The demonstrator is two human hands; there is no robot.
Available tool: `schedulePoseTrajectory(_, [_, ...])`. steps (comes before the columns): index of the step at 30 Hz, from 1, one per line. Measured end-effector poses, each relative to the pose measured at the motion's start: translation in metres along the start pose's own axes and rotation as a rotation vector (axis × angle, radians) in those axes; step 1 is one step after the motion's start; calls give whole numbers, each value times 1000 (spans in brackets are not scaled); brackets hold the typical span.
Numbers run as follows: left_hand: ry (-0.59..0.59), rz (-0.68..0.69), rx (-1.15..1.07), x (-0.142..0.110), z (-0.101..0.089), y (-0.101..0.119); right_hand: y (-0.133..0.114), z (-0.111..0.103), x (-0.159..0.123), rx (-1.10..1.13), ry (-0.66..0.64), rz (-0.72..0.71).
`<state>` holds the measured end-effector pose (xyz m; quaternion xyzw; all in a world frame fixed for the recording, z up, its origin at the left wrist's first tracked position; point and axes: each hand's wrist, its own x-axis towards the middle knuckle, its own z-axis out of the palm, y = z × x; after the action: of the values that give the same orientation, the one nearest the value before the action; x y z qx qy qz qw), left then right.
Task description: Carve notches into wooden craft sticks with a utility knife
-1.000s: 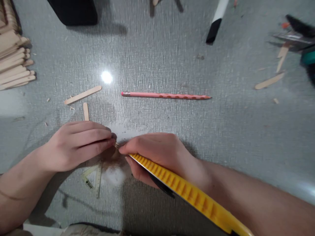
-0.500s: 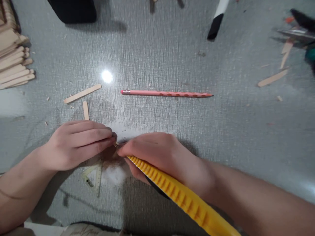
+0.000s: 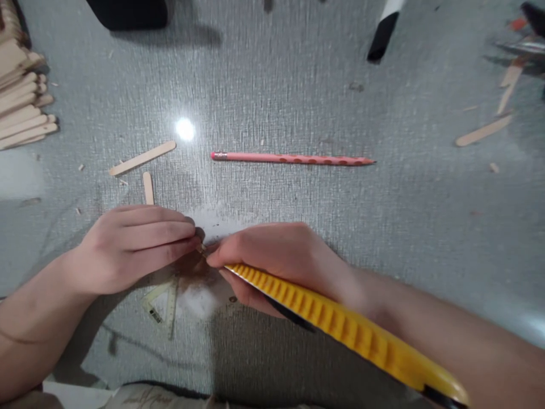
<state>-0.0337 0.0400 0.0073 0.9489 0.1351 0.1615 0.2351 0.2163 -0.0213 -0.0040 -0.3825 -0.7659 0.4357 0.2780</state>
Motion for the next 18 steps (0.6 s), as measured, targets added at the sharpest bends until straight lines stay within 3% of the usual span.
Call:
schedulePoseTrajectory(6, [10,2,20,1,1,-1,3,-2,-2,30,-63,3])
schedulePoseTrajectory(18, [7,-9,-17,1,0,-1,2,-1,-2,110,-51,45])
